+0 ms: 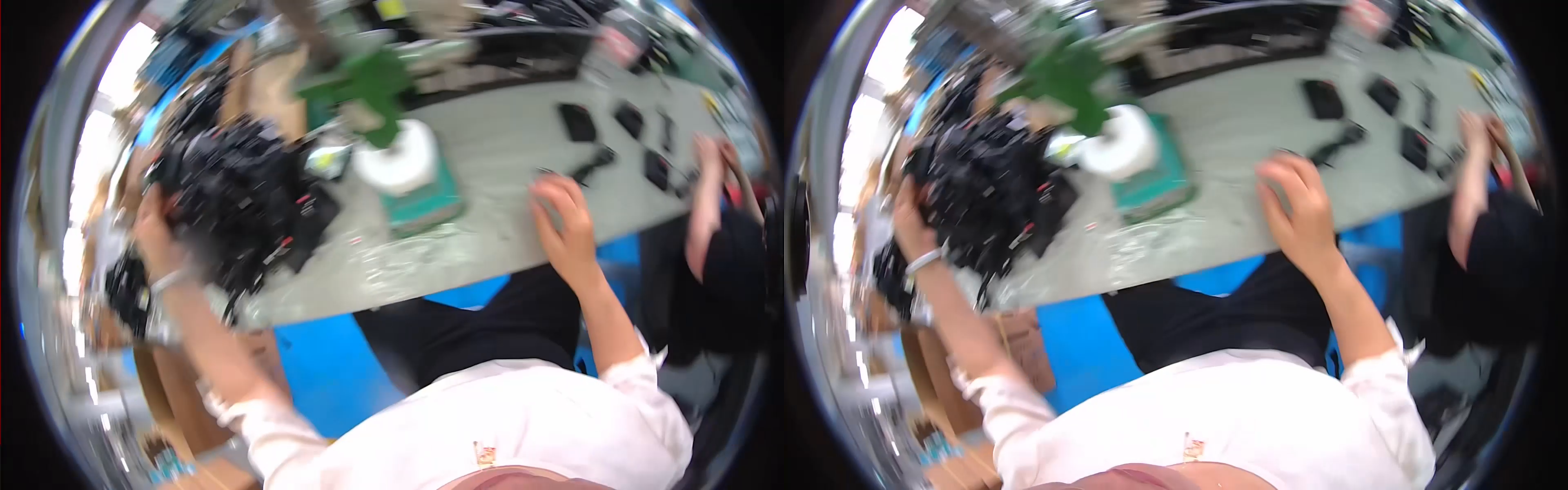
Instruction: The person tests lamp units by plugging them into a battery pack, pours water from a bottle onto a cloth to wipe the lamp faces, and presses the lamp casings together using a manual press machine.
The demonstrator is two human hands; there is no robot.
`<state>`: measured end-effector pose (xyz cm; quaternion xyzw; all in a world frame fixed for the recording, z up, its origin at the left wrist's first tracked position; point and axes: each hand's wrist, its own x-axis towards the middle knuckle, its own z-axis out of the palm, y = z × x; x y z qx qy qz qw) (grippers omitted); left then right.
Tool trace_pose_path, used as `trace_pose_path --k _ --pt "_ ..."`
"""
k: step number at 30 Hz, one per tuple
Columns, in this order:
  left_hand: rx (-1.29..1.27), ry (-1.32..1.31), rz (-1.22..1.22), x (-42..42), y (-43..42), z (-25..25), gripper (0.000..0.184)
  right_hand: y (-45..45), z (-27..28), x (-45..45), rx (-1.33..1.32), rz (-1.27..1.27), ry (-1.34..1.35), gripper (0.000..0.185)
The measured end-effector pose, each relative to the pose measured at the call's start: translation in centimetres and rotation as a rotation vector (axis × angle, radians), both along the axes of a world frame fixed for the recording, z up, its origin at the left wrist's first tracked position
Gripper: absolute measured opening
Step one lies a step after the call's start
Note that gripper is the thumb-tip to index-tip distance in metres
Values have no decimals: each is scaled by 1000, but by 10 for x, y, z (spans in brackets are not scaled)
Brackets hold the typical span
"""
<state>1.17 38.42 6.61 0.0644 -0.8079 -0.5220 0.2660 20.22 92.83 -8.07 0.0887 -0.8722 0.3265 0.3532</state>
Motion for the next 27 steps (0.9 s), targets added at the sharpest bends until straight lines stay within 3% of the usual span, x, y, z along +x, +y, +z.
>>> trace_pose_path --k 2,4,7,8,10,11,12,13,15,17,20,21,23,27 --pt "-65 -105 -35 -64 -69 -7 38 40 0 -15 149 -280 66 27" --pt "-335 -174 -26 -93 -124 -21 39 87 0 -35 225 -440 83 31" --pt "-861 366 293 -30 -28 -9 38 129 -4 -59 20 -303 -305 37" --pt "-677 432 202 16 51 -1 37 129 -6 -57 54 -274 -299 38" --pt "-657 437 38 80 146 -20 31 114 -9 -55 131 -203 -278 41" --pt "-662 505 -231 103 183 -38 30 94 -9 -46 155 -216 -264 41" --pt "-502 387 -476 130 232 -50 34 76 -7 -37 164 -183 -252 41" --pt "-761 378 -610 145 268 -51 42 60 -4 -28 172 -149 -240 41" --pt "-667 293 -832 145 330 -77 49 39 3 -19 75 -86 -291 41" --pt "-784 309 -842 122 369 -99 58 29 10 -15 -125 -35 -403 42" --pt "-897 165 -849 90 394 -122 69 34 7 -28 37 24 -210 44" --pt "-828 10 -991 83 396 -119 75 40 7 -26 87 52 -178 44" --pt "-854 63 -961 81 395 -119 75 53 7 -15 191 108 -118 44" --pt "-890 93 -937 82 398 -119 74 55 0 10 44 44 -184 40"
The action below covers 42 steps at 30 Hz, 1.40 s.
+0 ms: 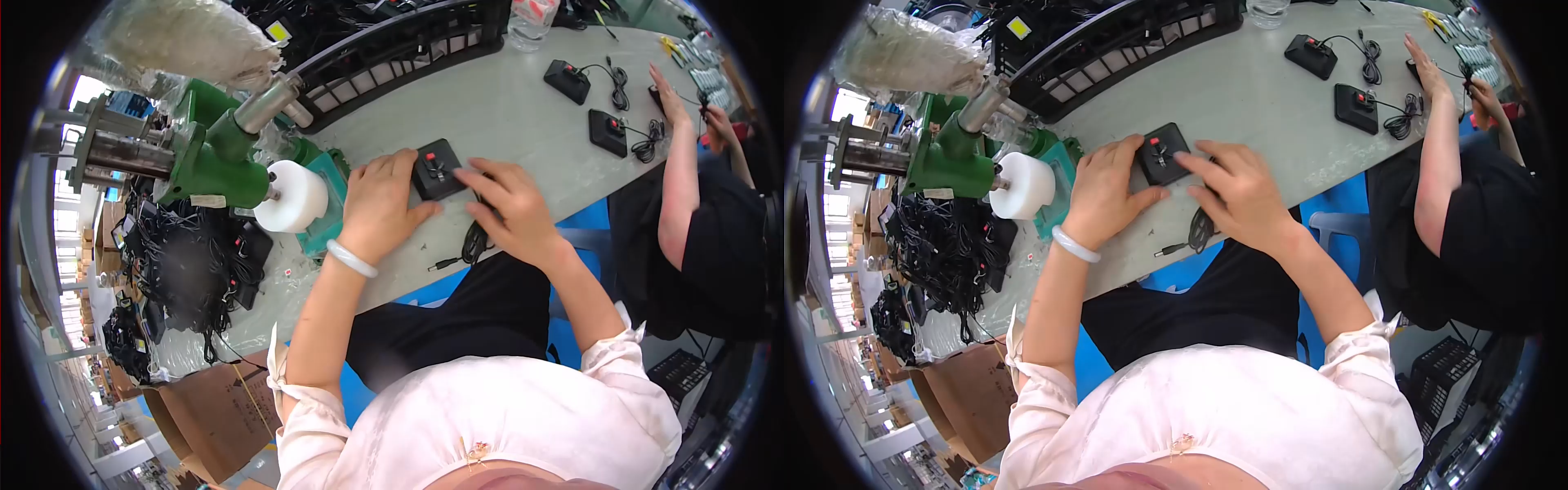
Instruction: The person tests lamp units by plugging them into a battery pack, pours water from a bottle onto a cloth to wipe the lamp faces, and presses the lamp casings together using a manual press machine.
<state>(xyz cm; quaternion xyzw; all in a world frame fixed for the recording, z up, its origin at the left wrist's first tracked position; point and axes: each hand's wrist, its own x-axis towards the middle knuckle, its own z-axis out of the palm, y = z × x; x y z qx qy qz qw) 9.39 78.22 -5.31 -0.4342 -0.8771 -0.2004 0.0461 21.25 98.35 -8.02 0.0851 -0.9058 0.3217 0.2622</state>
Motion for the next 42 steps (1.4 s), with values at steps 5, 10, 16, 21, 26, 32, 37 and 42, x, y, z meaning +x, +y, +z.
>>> trace_pose_path --k 5,10,16,21,26,32,37,42 --pt "249 -121 -17 47 -38 21 73 -17 18 14 -82 57 76 39" --pt "262 -180 160 62 -123 19 80 -86 18 3 -97 249 14 40" --pt "291 -75 264 27 -157 -14 79 -126 14 -45 -2 216 72 32" --pt "350 -72 255 -12 -159 -24 72 -133 3 -81 -18 182 54 31" --pt "337 -67 204 -22 -163 -18 64 -128 7 -89 48 183 18 28" --pt "389 -63 188 -35 -162 -30 64 -131 5 -89 59 173 -3 28" --pt "390 -39 206 -28 -154 -28 68 -134 8 -85 115 167 30 27" --pt "441 -25 190 -34 -152 -35 70 -100 41 -95 -80 154 353 21"
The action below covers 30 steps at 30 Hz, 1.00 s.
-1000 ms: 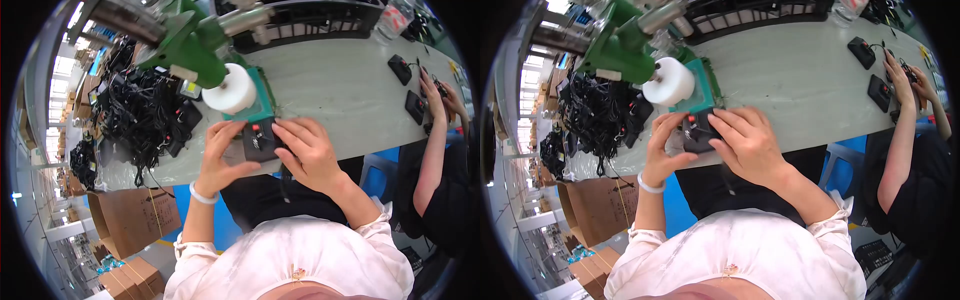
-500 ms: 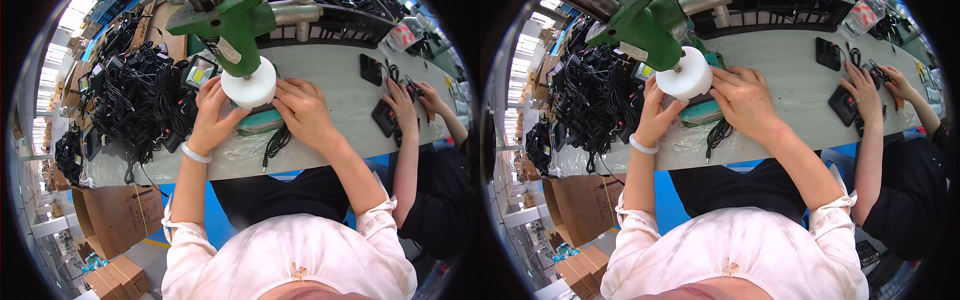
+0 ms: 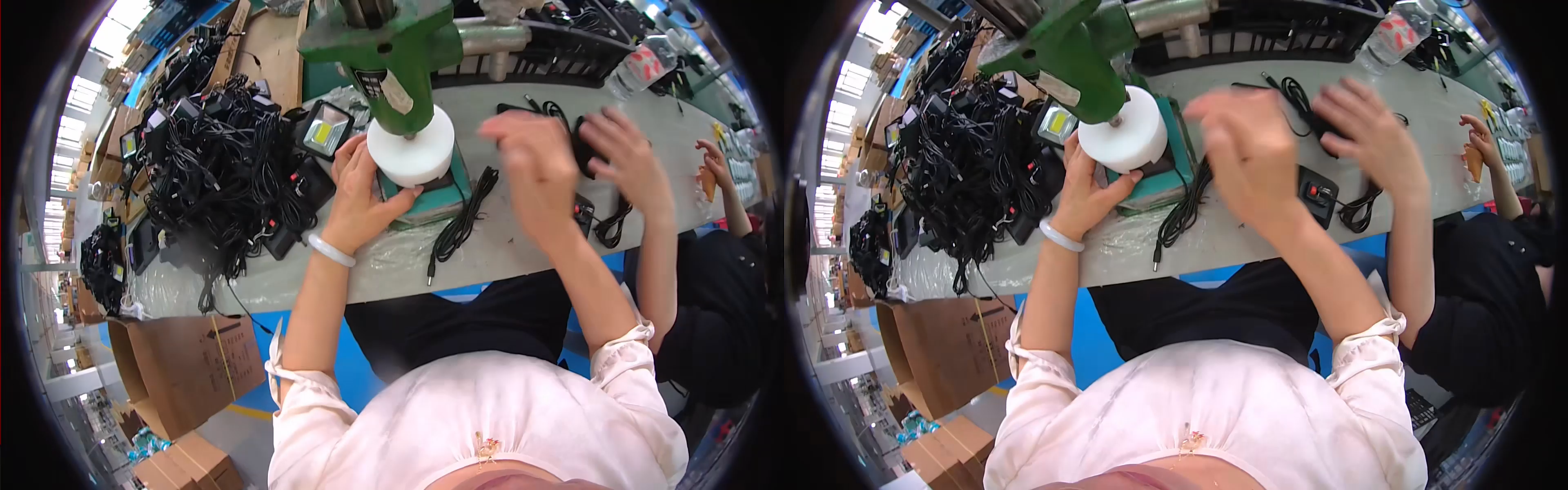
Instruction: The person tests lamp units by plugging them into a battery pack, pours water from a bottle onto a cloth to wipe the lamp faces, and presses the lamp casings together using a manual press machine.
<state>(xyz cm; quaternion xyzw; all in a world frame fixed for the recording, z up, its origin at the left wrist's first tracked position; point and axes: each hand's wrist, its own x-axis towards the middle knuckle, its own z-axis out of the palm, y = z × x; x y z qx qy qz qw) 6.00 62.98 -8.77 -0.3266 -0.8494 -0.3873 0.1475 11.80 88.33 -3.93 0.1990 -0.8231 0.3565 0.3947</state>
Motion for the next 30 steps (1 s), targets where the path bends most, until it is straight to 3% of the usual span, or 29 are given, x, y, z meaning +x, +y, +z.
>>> trace_pose_path --k 2,3,6,9,12,14,16,17,18,19,20,21,23,25,27,30 --pt "-21 -21 3 2 0 -3 74 -5 55 -13 -260 -212 171 17" --pt "9 -48 -1 5 -2 -4 78 -9 86 -24 -345 -124 218 21" --pt "180 -209 -43 4 -7 -6 95 -19 171 -57 -611 488 121 36" --pt "296 -200 -45 9 -15 -6 101 -2 170 -48 -547 832 33 51" --pt "174 -175 -64 13 -25 1 103 22 117 -8 -310 1001 105 66" --pt "150 -156 -63 11 -19 0 104 26 115 1 -249 1061 70 76" --pt "69 -185 -29 17 -15 -2 102 25 128 -2 -337 999 21 86" --pt "59 -155 0 6 -7 0 101 20 134 -1 -419 976 -8 72" --pt "7 -24 9 3 -4 5 97 8 141 10 -651 869 -44 60" --pt "2 -61 19 9 -5 7 98 -3 142 20 -872 684 -85 50" --pt "-6 -101 26 14 -5 11 98 0 126 17 -924 462 -117 43" --pt "-4 -120 34 15 -2 18 98 11 91 6 -686 156 -114 20" --pt "218 -200 -24 31 4 9 112 3 37 37 -737 118 -463 34" --pt "232 -270 -82 55 -3 11 121 -27 13 77 -847 191 -847 45" --pt "179 -250 -133 82 -12 29 127 -25 4 93 -911 376 -1033 52" --pt "152 16 77 89 -54 56 106 -12 0 94 -696 178 -703 44"
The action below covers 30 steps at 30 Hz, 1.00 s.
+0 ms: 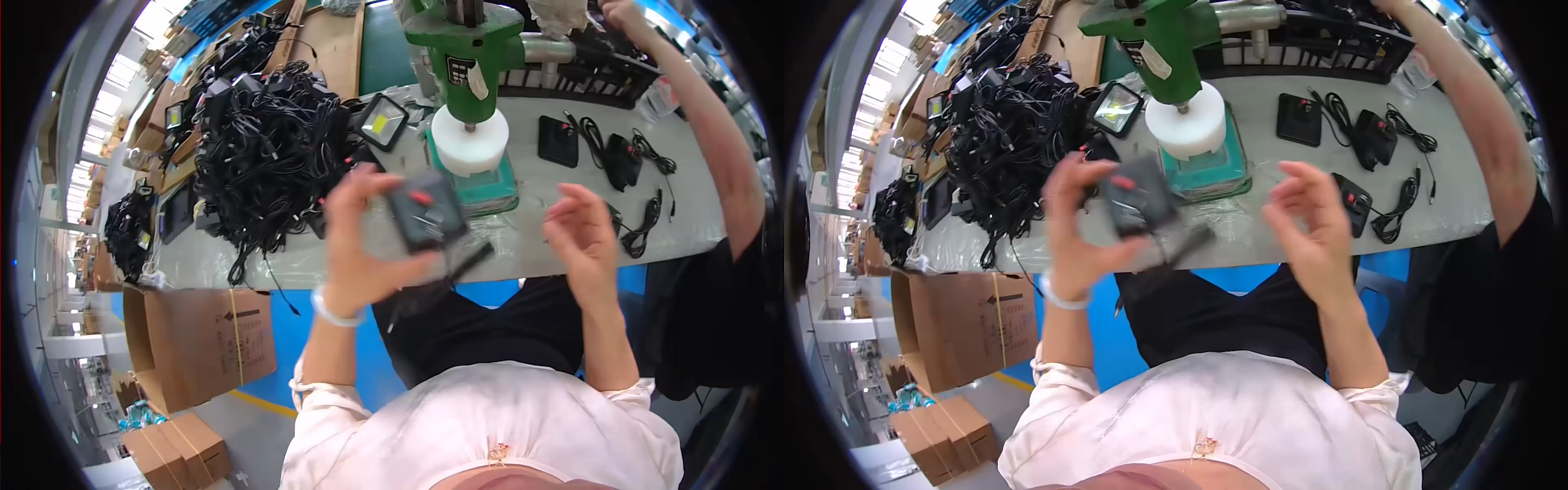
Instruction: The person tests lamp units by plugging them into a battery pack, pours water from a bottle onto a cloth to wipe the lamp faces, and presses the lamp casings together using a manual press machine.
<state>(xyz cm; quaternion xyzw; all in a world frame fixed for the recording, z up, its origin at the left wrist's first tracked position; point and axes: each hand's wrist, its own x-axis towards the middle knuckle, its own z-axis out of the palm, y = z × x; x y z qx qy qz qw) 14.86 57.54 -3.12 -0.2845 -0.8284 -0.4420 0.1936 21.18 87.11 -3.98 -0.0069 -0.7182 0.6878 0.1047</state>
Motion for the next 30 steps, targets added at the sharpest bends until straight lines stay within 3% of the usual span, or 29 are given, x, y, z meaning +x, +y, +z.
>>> trace_pose_path --k 2,5,8,10,12,13,14,16,17,18,19,20,25,30 --pt "206 170 47 -27 -43 31 84 18 -4 4 164 -175 149 31" --pt "108 235 604 -81 -121 86 59 53 -11 11 600 -343 301 17" --pt "216 -77 485 -161 -219 97 55 90 -19 35 991 -549 342 21" --pt "151 -269 438 -196 -282 87 62 103 -26 50 1032 -622 282 25" --pt "-433 129 729 -191 -295 81 59 107 -32 54 1068 -582 252 30" --pt "-472 484 814 -166 -260 79 54 104 -35 53 1066 -544 243 31" --pt "-319 564 753 -126 -186 83 50 100 -39 50 1061 -506 243 32" --pt "-103 379 570 -52 -55 64 25 91 -48 44 1078 -493 263 31" --pt "-131 371 197 -30 -15 45 25 85 -50 40 1087 -473 277 31" --pt "-57 45 104 7 41 34 30 77 -49 35 1084 -460 287 27" --pt "-342 156 32 24 77 27 39 69 -46 32 1052 -417 291 27" --pt "-286 203 -64 28 109 2 48 61 -44 31 1021 -376 298 27" --pt "-421 41 55 21 197 -40 68 69 -40 36 912 -315 371 25" --pt "-530 42 32 23 197 -33 74 86 -48 41 936 -439 311 24"
